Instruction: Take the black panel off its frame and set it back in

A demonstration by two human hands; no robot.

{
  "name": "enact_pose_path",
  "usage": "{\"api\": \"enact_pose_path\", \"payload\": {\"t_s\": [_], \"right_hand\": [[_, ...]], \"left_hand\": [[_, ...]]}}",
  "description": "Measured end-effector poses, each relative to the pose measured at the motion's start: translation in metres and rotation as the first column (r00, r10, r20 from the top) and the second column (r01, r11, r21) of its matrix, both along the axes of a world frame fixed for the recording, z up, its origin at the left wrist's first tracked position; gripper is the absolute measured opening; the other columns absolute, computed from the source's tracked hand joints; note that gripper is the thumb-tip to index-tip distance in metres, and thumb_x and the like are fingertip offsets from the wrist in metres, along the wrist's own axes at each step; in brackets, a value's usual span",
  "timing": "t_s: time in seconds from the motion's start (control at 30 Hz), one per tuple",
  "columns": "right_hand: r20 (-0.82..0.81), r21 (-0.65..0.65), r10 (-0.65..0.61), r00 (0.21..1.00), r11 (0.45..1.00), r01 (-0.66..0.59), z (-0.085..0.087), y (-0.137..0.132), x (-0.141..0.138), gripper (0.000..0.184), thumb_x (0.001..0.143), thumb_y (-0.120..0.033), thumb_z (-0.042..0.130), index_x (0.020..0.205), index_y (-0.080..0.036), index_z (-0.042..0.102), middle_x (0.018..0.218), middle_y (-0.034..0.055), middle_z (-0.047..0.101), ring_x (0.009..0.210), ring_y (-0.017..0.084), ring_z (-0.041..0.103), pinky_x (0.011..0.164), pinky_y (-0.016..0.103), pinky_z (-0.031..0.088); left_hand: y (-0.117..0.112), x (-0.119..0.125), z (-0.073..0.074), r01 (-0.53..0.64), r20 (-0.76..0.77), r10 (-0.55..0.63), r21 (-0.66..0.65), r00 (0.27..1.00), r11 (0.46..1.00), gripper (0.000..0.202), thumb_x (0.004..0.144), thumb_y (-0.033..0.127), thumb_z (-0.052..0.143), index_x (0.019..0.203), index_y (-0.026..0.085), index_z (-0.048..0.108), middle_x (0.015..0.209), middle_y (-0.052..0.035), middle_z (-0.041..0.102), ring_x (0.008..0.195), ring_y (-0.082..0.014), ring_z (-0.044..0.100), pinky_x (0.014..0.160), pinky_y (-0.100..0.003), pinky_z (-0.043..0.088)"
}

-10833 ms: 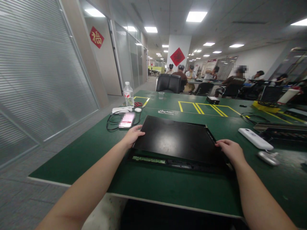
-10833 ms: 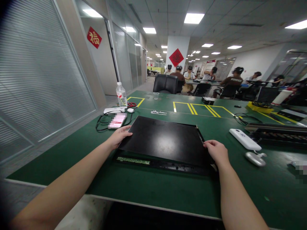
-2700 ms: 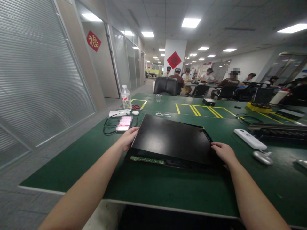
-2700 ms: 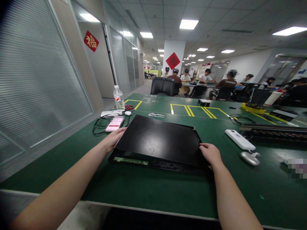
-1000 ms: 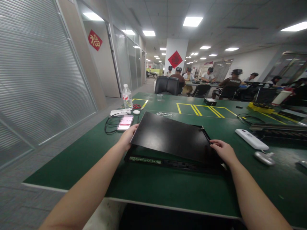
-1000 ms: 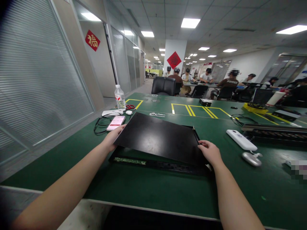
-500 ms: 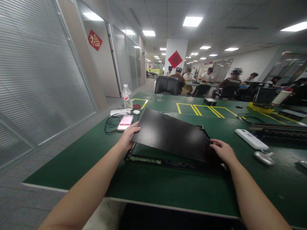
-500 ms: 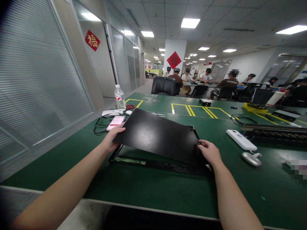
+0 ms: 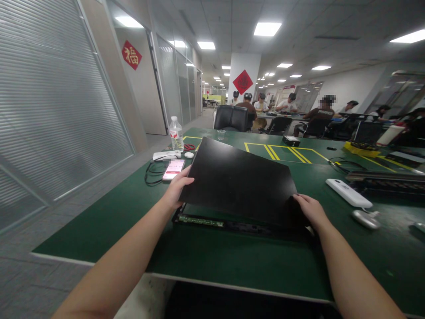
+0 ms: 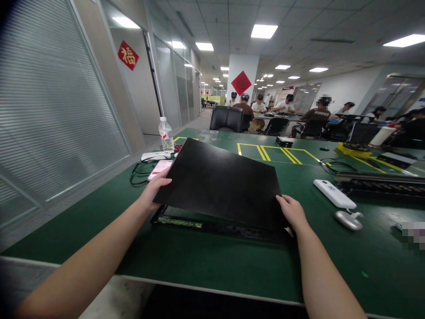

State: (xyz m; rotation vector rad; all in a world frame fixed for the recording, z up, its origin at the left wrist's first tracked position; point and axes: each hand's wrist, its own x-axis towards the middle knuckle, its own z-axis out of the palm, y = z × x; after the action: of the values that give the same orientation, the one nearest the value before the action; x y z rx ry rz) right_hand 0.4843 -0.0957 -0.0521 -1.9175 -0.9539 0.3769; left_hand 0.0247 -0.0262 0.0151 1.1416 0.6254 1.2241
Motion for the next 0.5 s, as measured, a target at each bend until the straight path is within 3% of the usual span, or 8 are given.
{"api": "enact_pose_path", "payload": {"t_s": [0.1, 0.23, 0.3, 0.37, 0.5], "right_hand": [[-0.129, 0.022, -0.062, 0.99, 0.998, 0.065, 0.003, -0.002, -0.003, 0.027, 0.07, -0.042, 0.076, 0.085, -0.02, 0.08, 0.104, 0.0133, 0.079, 0.109, 0.032, 0.07, 0.097, 0.044, 0.053], [-0.337, 0.173, -0.04, 0.941, 0.979, 0.103, 0.009, -0.003, -0.007, 0.03, 0.058, -0.035, 0.083, 0.084, -0.02, 0.077, 0.1, 0.0103, 0.079, 0.109, 0.032, 0.07, 0.098, 0.046, 0.054], [-0.508, 0.255, 0.065, 0.859, 0.964, 0.077, 0.017, -0.006, -0.011, 0.035, 0.056, -0.031, 0.082, 0.089, -0.02, 0.077, 0.095, 0.0084, 0.079, 0.104, 0.032, 0.073, 0.094, 0.046, 0.058], [-0.615, 0.352, 0.29, 0.733, 0.933, -0.075, 0.026, -0.012, -0.016, 0.041, 0.063, -0.033, 0.078, 0.102, -0.022, 0.078, 0.101, 0.0072, 0.08, 0.103, 0.032, 0.075, 0.092, 0.046, 0.06], [-0.705, 0.453, 0.408, 0.58, 0.888, -0.075, 0.04, -0.027, -0.021, 0.032, 0.074, -0.035, 0.071, 0.105, -0.028, 0.077, 0.104, 0.0037, 0.081, 0.107, 0.03, 0.075, 0.098, 0.048, 0.059]], "left_hand": [[-0.001, 0.0, 0.001, -0.033, -0.001, 0.033, -0.019, 0.999, 0.999, 0.08, 0.065, 0.025, 0.076, 0.144, 0.016, 0.065, 0.121, -0.0103, 0.079, 0.112, -0.0366, 0.072, 0.095, -0.042, 0.056], [0.001, -0.001, 0.003, -0.044, 0.041, 0.046, -0.039, 0.998, 0.998, 0.076, 0.066, 0.024, 0.073, 0.142, 0.016, 0.066, 0.124, -0.0097, 0.078, 0.112, -0.0353, 0.072, 0.095, -0.042, 0.056], [0.002, -0.001, 0.004, -0.058, 0.073, 0.061, -0.048, 0.995, 0.997, 0.072, 0.067, 0.024, 0.072, 0.139, 0.017, 0.068, 0.123, -0.0085, 0.078, 0.112, -0.0347, 0.072, 0.097, -0.043, 0.056], [0.002, -0.001, 0.004, -0.078, 0.101, 0.084, -0.062, 0.991, 0.995, 0.068, 0.067, 0.025, 0.071, 0.135, 0.017, 0.071, 0.12, -0.0075, 0.079, 0.113, -0.0343, 0.072, 0.098, -0.043, 0.056], [0.002, 0.0, 0.005, -0.105, 0.127, 0.115, -0.087, 0.985, 0.991, 0.063, 0.065, 0.025, 0.07, 0.128, 0.018, 0.074, 0.115, -0.0064, 0.08, 0.112, -0.0343, 0.072, 0.098, -0.043, 0.056]]}}
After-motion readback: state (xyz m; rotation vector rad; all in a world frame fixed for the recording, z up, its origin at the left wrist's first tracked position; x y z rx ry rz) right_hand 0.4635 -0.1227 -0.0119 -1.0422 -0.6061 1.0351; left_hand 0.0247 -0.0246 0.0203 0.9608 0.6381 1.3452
